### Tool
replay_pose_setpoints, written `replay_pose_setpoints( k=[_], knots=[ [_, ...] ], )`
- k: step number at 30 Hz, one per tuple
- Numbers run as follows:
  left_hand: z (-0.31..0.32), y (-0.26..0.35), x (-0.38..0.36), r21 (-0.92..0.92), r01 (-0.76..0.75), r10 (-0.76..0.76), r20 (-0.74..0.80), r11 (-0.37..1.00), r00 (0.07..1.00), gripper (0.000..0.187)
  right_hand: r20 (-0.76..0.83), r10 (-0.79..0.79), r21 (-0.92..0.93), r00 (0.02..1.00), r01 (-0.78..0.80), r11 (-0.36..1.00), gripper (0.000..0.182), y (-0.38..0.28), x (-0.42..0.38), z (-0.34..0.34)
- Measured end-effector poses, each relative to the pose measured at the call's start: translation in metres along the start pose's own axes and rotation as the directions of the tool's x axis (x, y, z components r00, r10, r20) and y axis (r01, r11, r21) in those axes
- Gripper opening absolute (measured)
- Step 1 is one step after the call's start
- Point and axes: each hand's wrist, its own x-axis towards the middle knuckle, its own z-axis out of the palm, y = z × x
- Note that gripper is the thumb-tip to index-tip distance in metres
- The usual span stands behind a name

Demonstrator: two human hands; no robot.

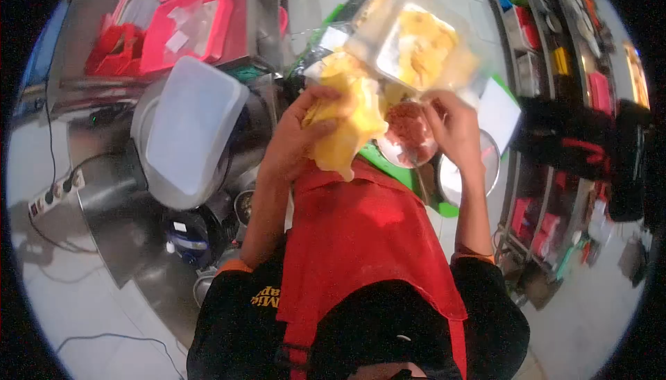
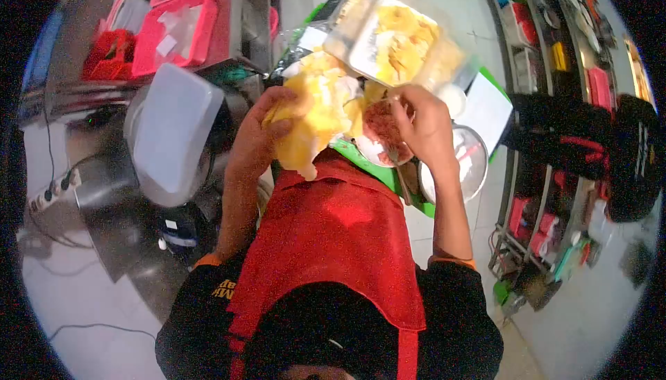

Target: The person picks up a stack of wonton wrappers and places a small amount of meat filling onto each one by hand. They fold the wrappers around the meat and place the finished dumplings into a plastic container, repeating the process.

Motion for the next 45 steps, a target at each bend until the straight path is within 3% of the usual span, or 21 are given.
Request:
replay_pose_setpoints(
  k=[3,4,5,7,9,11,13,16,18,21,25,27,29,31,33,35,37,39,41,43,45],
  knots=[
    [0.004,-0.005,0.002,0.016,0.060,-0.060,-0.028,0.998,0.998,0.036,-0.028,0.009,-0.184,1.000,-0.014,0.983,0.019,0.040,-0.043,0.015],
    [0.005,-0.006,0.003,-0.100,0.110,-0.112,-0.022,0.989,0.993,0.034,-0.005,0.088,-0.154,0.996,-0.088,0.984,0.019,0.043,-0.054,0.017],
    [0.005,-0.005,0.003,-0.091,0.125,-0.126,-0.010,0.988,0.992,0.034,-0.015,0.105,-0.148,0.994,-0.106,0.983,0.019,0.043,-0.060,0.021],
    [0.003,-0.005,-0.001,-0.259,0.087,-0.094,-0.015,0.962,0.995,0.032,-0.097,0.170,-0.093,0.981,-0.179,0.979,0.017,0.041,-0.069,0.029],
    [-0.005,-0.013,0.000,-0.244,0.104,-0.117,-0.040,0.964,0.992,0.032,-0.132,0.260,-0.183,0.956,-0.282,0.942,0.018,0.055,-0.066,0.023],
    [-0.006,-0.016,0.001,-0.233,0.112,-0.134,-0.083,0.966,0.987,0.032,-0.279,0.205,-0.522,0.938,-0.327,0.788,0.019,0.101,-0.058,0.012],
    [-0.005,-0.011,-0.001,-0.218,0.123,-0.140,-0.064,0.968,0.988,0.035,-0.344,0.204,-0.647,0.916,-0.389,0.656,0.020,0.138,-0.047,-0.005],
    [0.004,-0.005,-0.002,-0.115,0.192,-0.200,-0.070,0.975,0.977,0.038,-0.296,0.220,-0.685,0.930,-0.367,0.630,0.022,0.188,-0.024,-0.012],
    [0.009,-0.003,-0.003,-0.003,0.163,-0.163,-0.061,0.987,0.985,0.039,-0.140,0.440,-0.737,0.887,-0.390,0.552,0.027,0.210,-0.008,-0.007],
    [0.021,0.004,-0.007,0.130,0.093,-0.093,-0.007,0.987,0.996,0.042,0.013,0.621,-0.779,0.784,-0.382,0.498,0.035,0.230,0.012,-0.002],
    [0.026,0.005,-0.011,0.154,0.006,-0.026,0.128,0.988,0.991,0.051,0.122,0.599,-0.783,0.791,-0.294,0.548,0.038,0.260,0.018,-0.010],
    [0.027,0.009,-0.012,0.154,0.008,-0.027,0.126,0.988,0.992,0.052,0.019,0.596,-0.709,0.803,-0.409,0.574,0.039,0.241,0.015,-0.025],
    [0.029,0.007,-0.018,0.155,0.027,-0.047,0.129,0.988,0.990,0.053,0.055,0.556,-0.697,0.829,-0.366,0.616,0.040,0.259,0.011,-0.023],
    [0.032,0.010,-0.015,0.136,0.048,-0.071,0.175,0.990,0.982,0.053,0.189,0.603,-0.817,0.775,-0.216,0.534,0.042,0.293,0.025,-0.011],
    [0.032,0.012,-0.014,0.181,-0.001,-0.034,0.190,0.984,0.981,0.053,0.141,0.568,-0.812,0.811,-0.234,0.535,0.042,0.294,0.022,-0.021],
    [0.032,0.012,-0.016,0.217,-0.037,-0.008,0.202,0.975,0.979,0.052,-0.018,0.521,-0.590,0.853,-0.430,0.684,0.037,0.225,0.013,-0.056],
    [0.035,0.012,-0.019,0.188,0.002,-0.043,0.209,0.982,0.977,0.051,-0.255,0.121,-0.390,0.959,-0.216,0.895,0.028,0.163,-0.001,-0.068],
    [0.038,0.011,-0.019,0.237,0.000,-0.054,0.222,0.972,0.974,0.051,-0.282,-0.009,-0.116,0.959,-0.025,0.993,0.023,0.059,-0.010,-0.064],
    [0.041,0.011,-0.015,0.295,-0.012,-0.068,0.261,0.955,0.963,0.051,-0.124,-0.252,0.106,0.960,0.265,0.958,0.022,-0.007,-0.023,-0.054],
    [0.046,0.006,-0.012,0.306,-0.057,-0.038,0.298,0.950,0.954,0.047,-0.050,-0.454,0.151,0.889,0.456,0.877,0.021,-0.046,-0.030,-0.039],
    [0.048,0.000,-0.007,0.266,-0.079,-0.012,0.326,0.961,0.945,0.045,-0.038,-0.495,0.117,0.868,0.496,0.861,0.021,-0.055,-0.031,-0.028]
  ],
)
